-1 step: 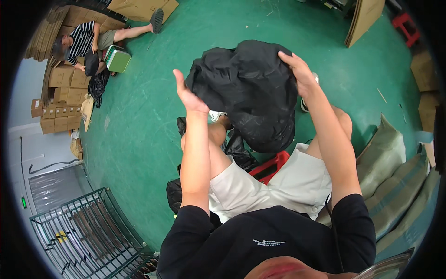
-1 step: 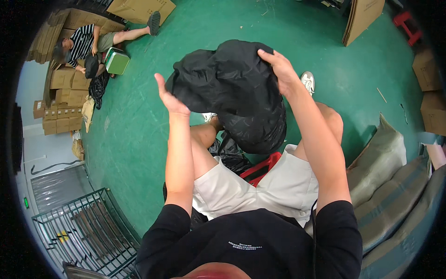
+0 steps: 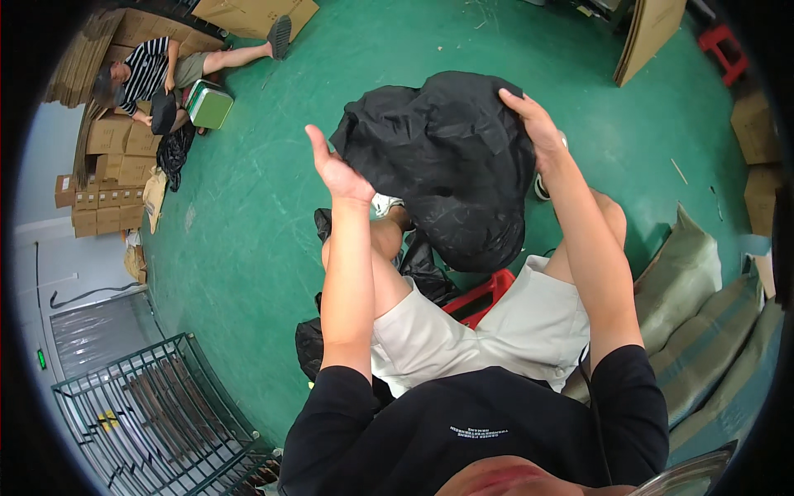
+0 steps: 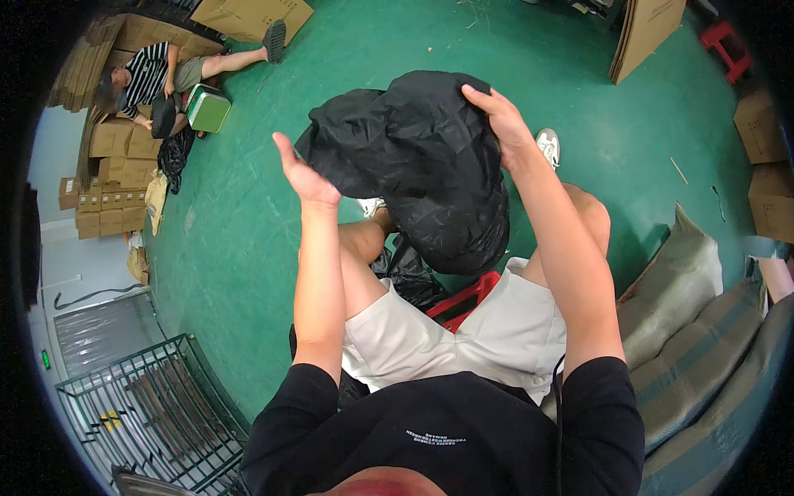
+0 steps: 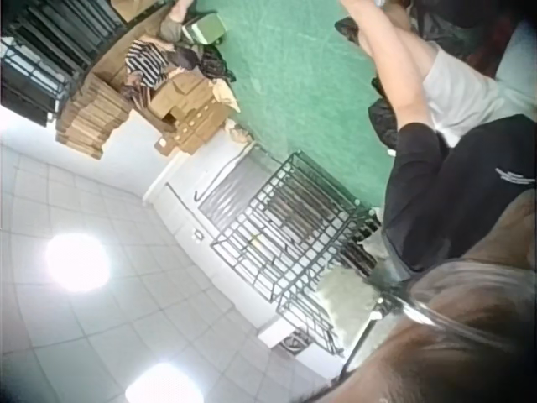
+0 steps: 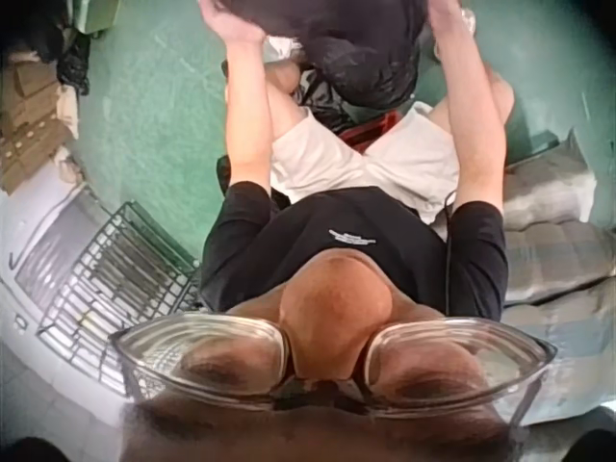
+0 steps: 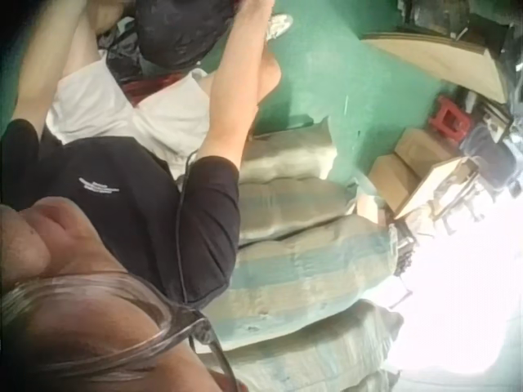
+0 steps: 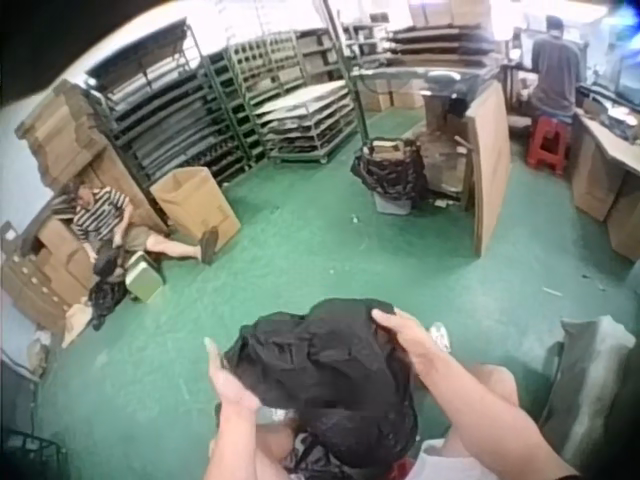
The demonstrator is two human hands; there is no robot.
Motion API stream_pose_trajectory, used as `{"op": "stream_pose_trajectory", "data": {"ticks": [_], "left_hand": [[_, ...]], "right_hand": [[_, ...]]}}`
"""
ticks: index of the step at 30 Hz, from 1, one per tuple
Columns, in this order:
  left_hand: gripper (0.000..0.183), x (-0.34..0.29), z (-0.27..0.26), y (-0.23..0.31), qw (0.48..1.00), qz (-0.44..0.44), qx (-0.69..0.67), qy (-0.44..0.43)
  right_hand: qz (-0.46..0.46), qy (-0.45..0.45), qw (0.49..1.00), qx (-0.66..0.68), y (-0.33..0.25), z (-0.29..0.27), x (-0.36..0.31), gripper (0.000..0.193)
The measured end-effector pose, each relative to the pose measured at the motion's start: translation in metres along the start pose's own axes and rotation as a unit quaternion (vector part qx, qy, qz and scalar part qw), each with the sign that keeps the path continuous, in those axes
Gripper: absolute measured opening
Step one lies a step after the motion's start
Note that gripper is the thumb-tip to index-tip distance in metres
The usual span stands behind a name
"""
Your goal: Inspecting and organizing black fabric covers by hand while sitting in a factory environment.
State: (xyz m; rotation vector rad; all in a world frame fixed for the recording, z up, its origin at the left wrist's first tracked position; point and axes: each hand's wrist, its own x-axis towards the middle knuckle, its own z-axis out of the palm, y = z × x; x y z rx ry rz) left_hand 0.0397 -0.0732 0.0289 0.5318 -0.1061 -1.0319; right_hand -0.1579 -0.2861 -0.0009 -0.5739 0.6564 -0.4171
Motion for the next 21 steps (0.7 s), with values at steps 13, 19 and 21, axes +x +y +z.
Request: {"op": "stream_pose_trajectory", "data": {"ticks": [13, 19, 21], "left_hand": [[0.036, 0.014, -0.006, -0.025, 0.997, -0.071, 0.031, 0.005], [0.029, 0.033, -0.012, -0.037, 0.989, -0.058, -0.019, 0.138], [0.027, 0.035, -0.01, -0.04, 0.986, -0.056, -0.037, 0.153]], "right_hand": [[-0.029, -0.143, 0.987, 0.065, -0.01, -0.006, -0.001, 0.036], [0.056, -0.08, 0.988, 0.122, 0.001, 0.002, 0.021, 0.018], [-0.034, -0.06, 0.994, 0.081, 0.009, 0.018, 0.027, 0.029]]}}
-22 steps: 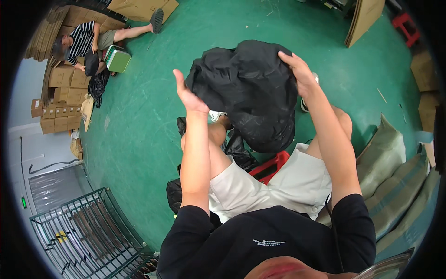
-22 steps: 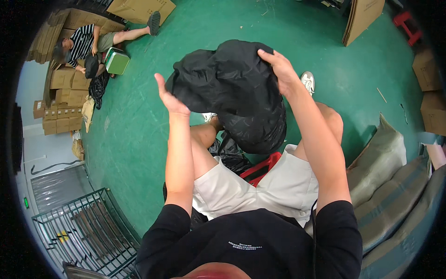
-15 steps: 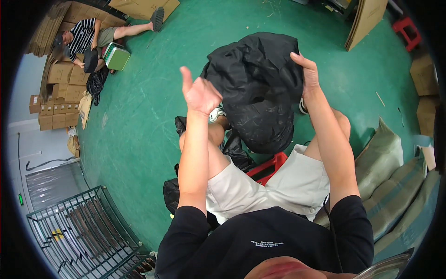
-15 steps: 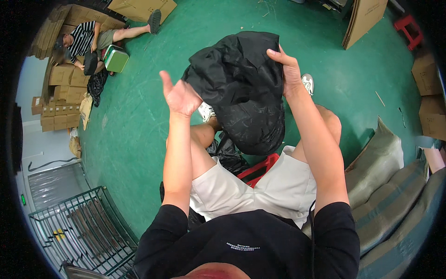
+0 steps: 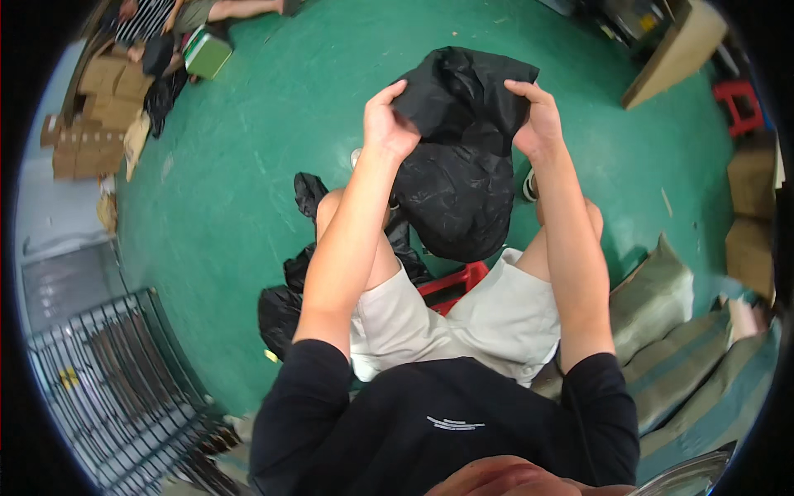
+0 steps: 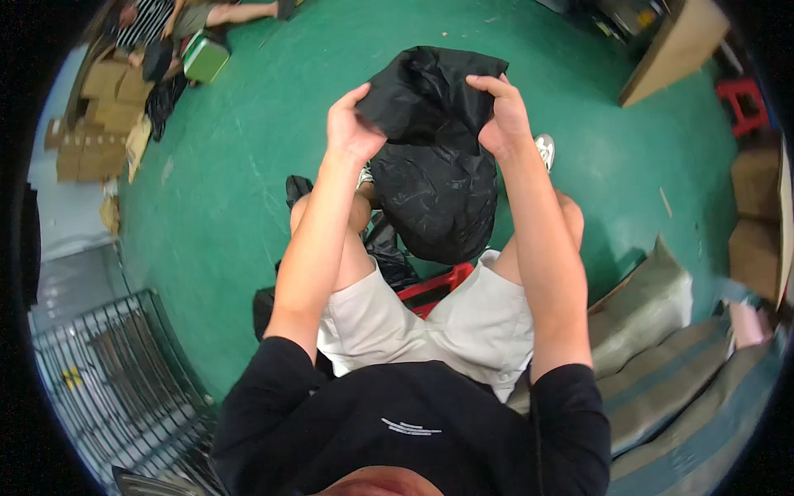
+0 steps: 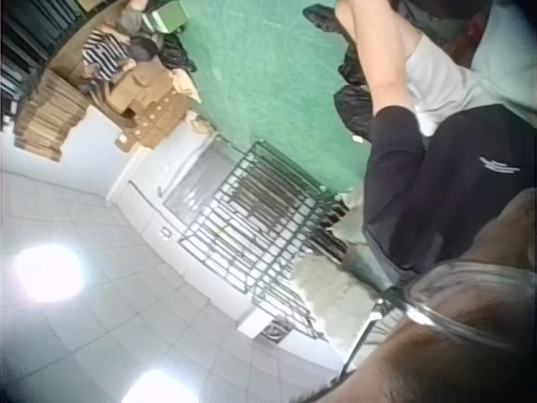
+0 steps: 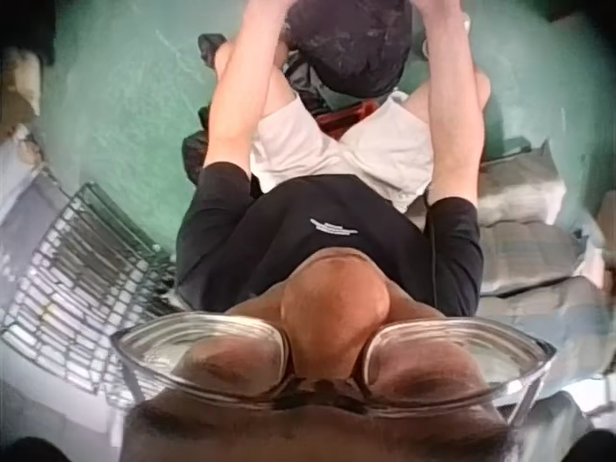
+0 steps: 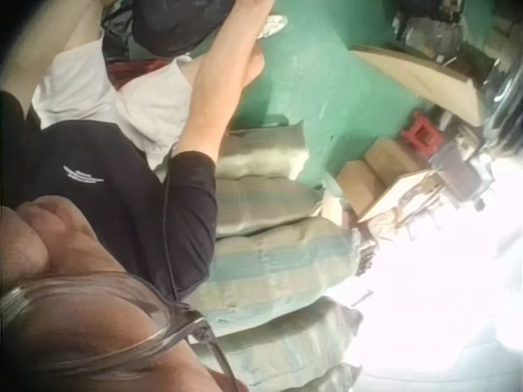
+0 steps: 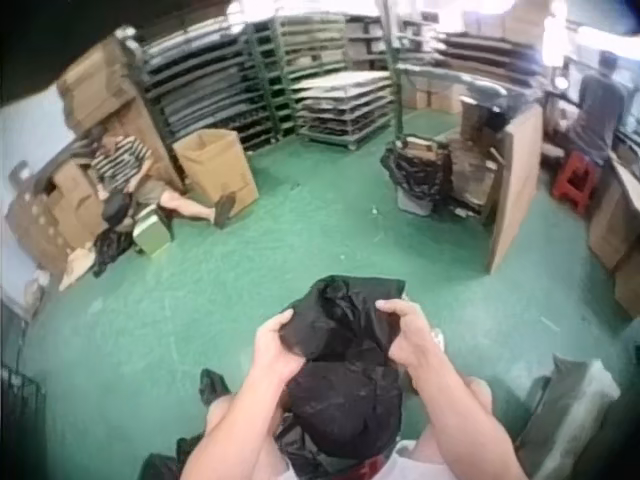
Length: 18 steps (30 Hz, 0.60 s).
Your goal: Inspecting and organizing black fabric covers by hand while sitting in a factory environment.
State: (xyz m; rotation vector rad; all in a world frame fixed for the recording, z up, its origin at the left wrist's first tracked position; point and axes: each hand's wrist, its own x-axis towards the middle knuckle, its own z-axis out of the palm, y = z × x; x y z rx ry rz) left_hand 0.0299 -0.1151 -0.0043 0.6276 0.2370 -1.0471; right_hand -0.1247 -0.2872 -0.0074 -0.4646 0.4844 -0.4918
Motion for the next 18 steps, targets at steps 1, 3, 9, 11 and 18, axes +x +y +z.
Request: {"op": "stream_pose_trajectory", "data": {"ticks": [1, 3, 9, 11, 18], "left_hand": [[0.024, 0.003, 0.003, -0.003, 0.999, 0.009, 0.017, -0.029], [0.017, 0.031, 0.002, -0.004, 0.994, 0.06, 0.068, -0.053], [0.021, 0.039, 0.024, 0.018, 0.945, 0.269, 0.09, -0.162], [0.023, 0.064, 0.001, 0.023, 0.934, 0.309, 0.173, -0.051], [0.043, 0.12, -0.122, -0.04, 0.728, 0.237, 0.523, 0.375]], "right_hand": [[0.018, -0.013, 1.0, -0.014, 0.0, 0.006, 0.003, 0.029], [-0.006, -0.002, 0.995, -0.099, 0.001, 0.016, 0.005, 0.037], [-0.117, -0.085, 0.989, -0.041, -0.007, 0.011, 0.04, 0.027], [-0.102, -0.008, 0.988, -0.117, 0.0, -0.009, 0.063, 0.032], [0.015, 0.281, 0.893, -0.351, 0.089, -0.158, 0.098, 0.06]]}}
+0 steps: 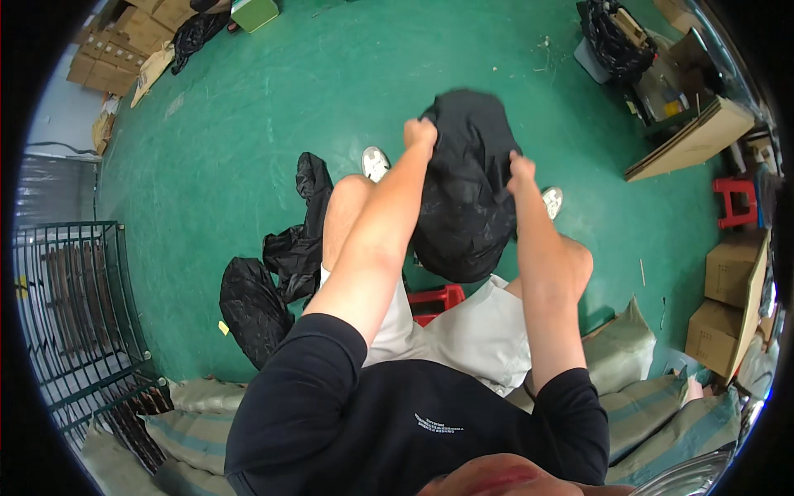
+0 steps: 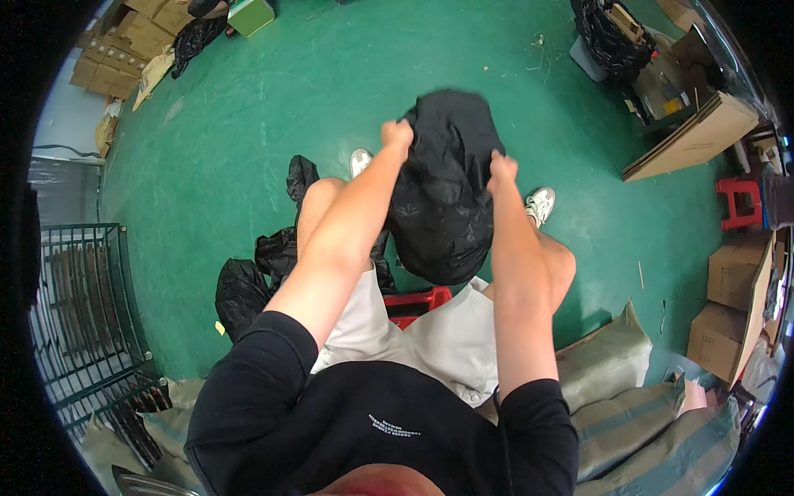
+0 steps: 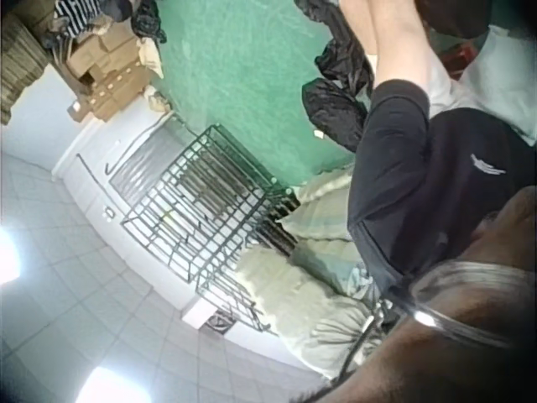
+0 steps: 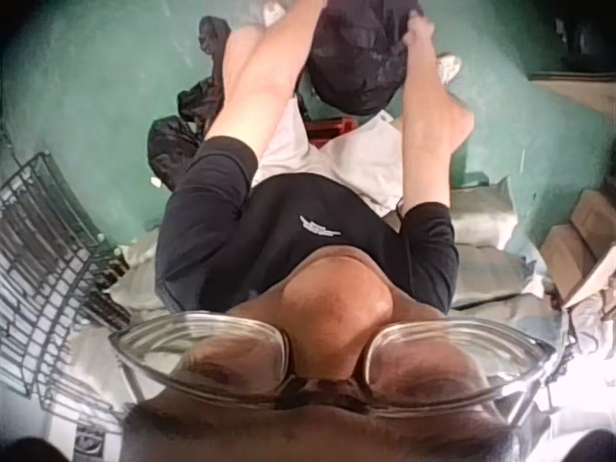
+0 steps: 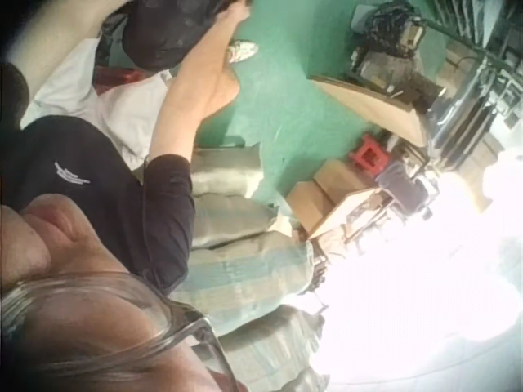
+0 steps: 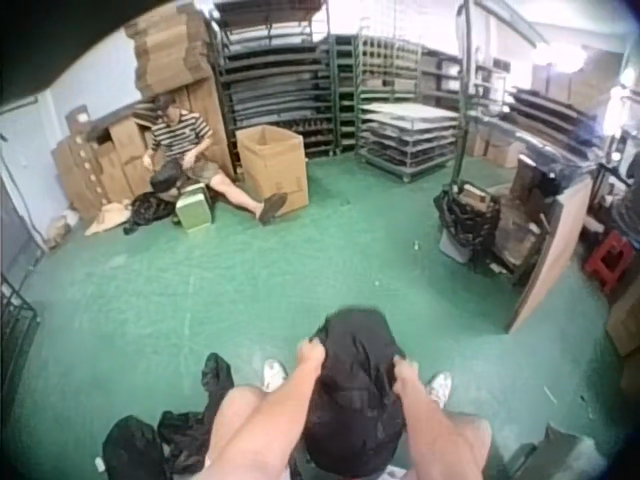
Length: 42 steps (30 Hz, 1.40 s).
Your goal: Inspecting and organizing black fabric covers by hand while sitting in a factory environment.
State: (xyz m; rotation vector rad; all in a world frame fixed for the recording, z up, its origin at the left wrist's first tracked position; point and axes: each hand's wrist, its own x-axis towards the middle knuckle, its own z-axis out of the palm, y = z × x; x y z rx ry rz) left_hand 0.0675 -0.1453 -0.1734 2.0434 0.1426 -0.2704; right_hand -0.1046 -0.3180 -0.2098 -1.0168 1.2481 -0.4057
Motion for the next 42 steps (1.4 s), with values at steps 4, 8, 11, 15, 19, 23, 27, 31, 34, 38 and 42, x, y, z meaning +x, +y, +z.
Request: {"op": "stream_pose_trajectory", "data": {"ticks": [4, 8, 11, 15, 19, 23, 27, 31, 34, 38, 42], "left_hand": [[0.047, -0.027, -0.017, -0.083, 0.993, -0.105, -0.049, -0.029], [0.05, -0.077, -0.017, -0.095, 0.991, -0.101, -0.086, -0.035], [0.048, -0.091, -0.034, -0.096, 0.996, -0.083, 0.019, -0.016], [0.048, -0.108, -0.068, -0.11, 0.99, -0.1, 0.098, -0.027], [0.043, -0.12, -0.081, -0.121, 0.992, -0.008, 0.121, -0.036], [0.045, -0.131, -0.097, -0.148, 0.955, -0.099, -0.168, -0.222], [0.038, -0.144, -0.092, -0.153, 0.948, -0.093, -0.151, -0.265], [0.034, -0.145, -0.095, -0.162, 0.944, -0.122, -0.229, -0.203], [0.039, -0.147, -0.09, -0.166, 0.959, -0.138, -0.125, -0.212], [0.038, -0.158, -0.104, -0.174, 0.983, -0.088, -0.019, -0.162], [0.038, -0.174, -0.099, -0.162, 0.983, -0.034, 0.004, -0.182]], "right_hand": [[0.066, 0.077, 0.994, -0.03, 0.057, 0.017, -0.054, 0.029], [0.023, 0.1, 0.989, -0.102, 0.085, -0.017, -0.066, 0.032], [0.028, 0.134, 0.985, -0.106, 0.095, -0.039, -0.067, 0.033], [0.009, 0.145, 0.972, -0.186, 0.103, -0.053, -0.089, 0.036], [-0.078, 0.096, 0.987, -0.098, 0.109, -0.067, -0.104, 0.032], [0.07, 0.0, 0.997, -0.029, 0.101, -0.05, -0.146, 0.031], [0.036, -0.013, 0.995, -0.088, 0.119, -0.047, -0.14, 0.032], [-0.176, 0.017, 0.984, -0.01, 0.135, -0.033, -0.143, 0.041], [-0.091, 0.114, 0.971, -0.19, 0.129, -0.029, -0.143, 0.037], [0.041, 0.133, 0.974, -0.18, 0.12, -0.024, -0.188, 0.036], [-0.083, 0.189, 0.925, -0.321, 0.127, -0.041, -0.165, 0.036]]}}
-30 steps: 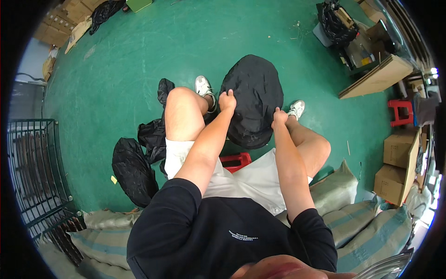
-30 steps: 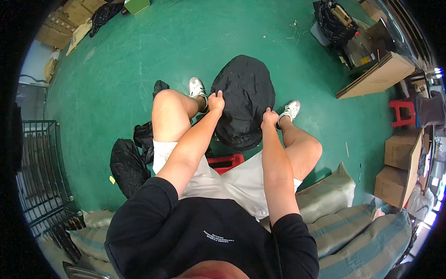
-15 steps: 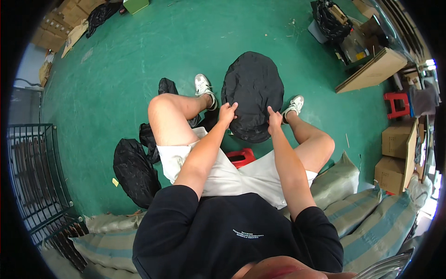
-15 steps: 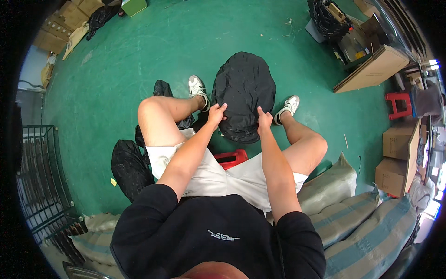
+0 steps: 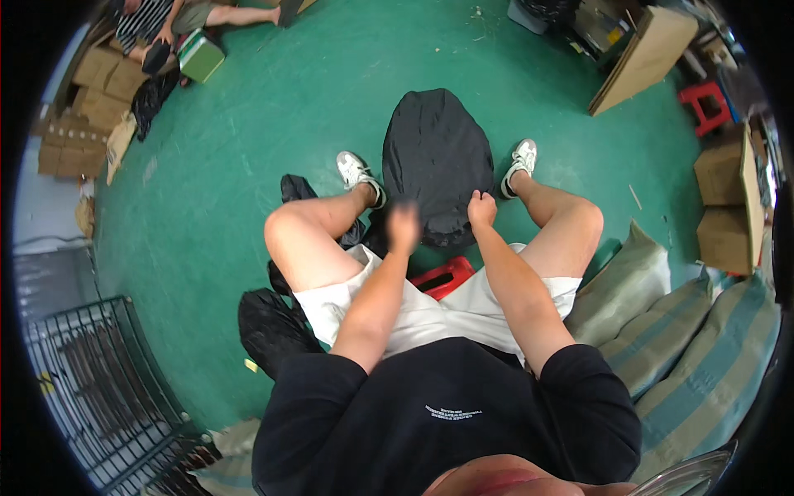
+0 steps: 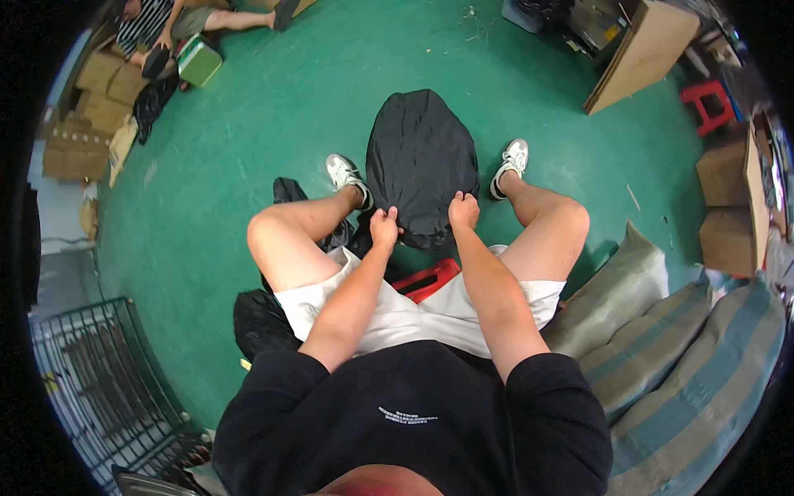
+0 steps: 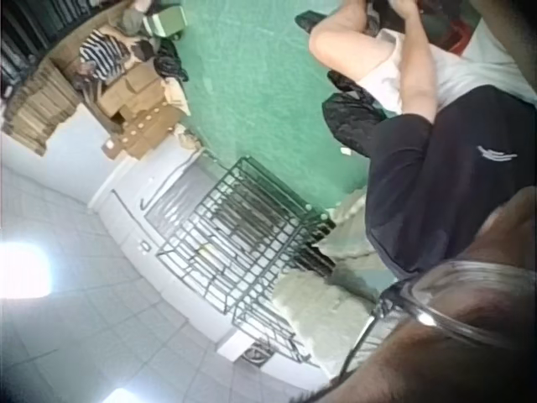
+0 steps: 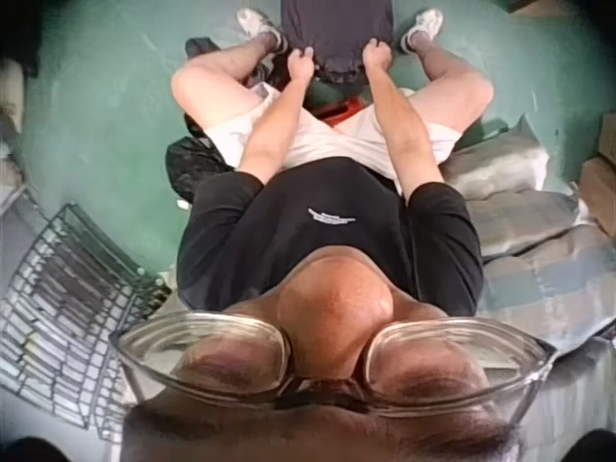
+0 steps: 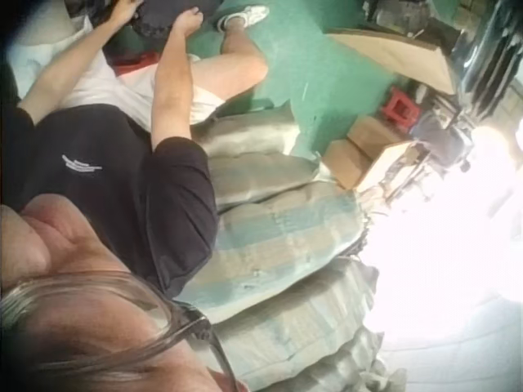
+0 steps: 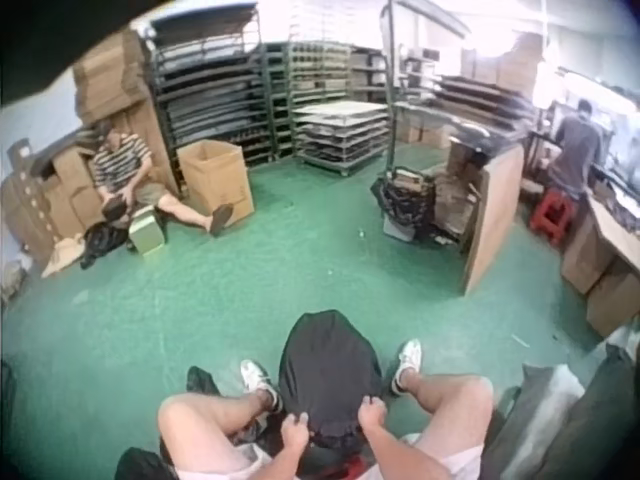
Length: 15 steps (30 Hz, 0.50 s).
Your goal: Inspecting and organizing black fabric covers by hand while sitting in a factory environment.
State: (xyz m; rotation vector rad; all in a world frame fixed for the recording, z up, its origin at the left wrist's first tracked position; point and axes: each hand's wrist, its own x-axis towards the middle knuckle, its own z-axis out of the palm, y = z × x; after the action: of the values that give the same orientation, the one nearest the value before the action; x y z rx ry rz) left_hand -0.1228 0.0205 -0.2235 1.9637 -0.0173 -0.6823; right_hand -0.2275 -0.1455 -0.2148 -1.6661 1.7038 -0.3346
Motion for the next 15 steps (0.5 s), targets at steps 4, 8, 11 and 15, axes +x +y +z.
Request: {"op": "stream_pose_trajectory", "data": {"ticks": [4, 8, 11, 15], "left_hand": [[0.036, 0.008, -0.003, -0.002, 0.999, -0.03, 0.021, 0.012], [0.03, 0.029, -0.01, 0.002, 0.978, 0.018, 0.146, 0.148], [0.054, 0.048, -0.01, 0.036, 0.909, 0.19, 0.258, 0.266], [0.074, 0.073, 0.015, 0.111, 0.866, 0.359, 0.322, 0.133]], "right_hand": [[0.078, -0.06, 0.995, -0.009, -0.007, -0.007, -0.003, 0.036], [0.078, -0.048, 0.993, -0.073, -0.018, -0.021, -0.019, 0.031], [0.028, -0.042, 0.995, -0.09, -0.012, -0.018, -0.02, 0.031], [0.023, -0.038, 0.994, -0.095, 0.0, -0.023, -0.012, 0.031]]}}
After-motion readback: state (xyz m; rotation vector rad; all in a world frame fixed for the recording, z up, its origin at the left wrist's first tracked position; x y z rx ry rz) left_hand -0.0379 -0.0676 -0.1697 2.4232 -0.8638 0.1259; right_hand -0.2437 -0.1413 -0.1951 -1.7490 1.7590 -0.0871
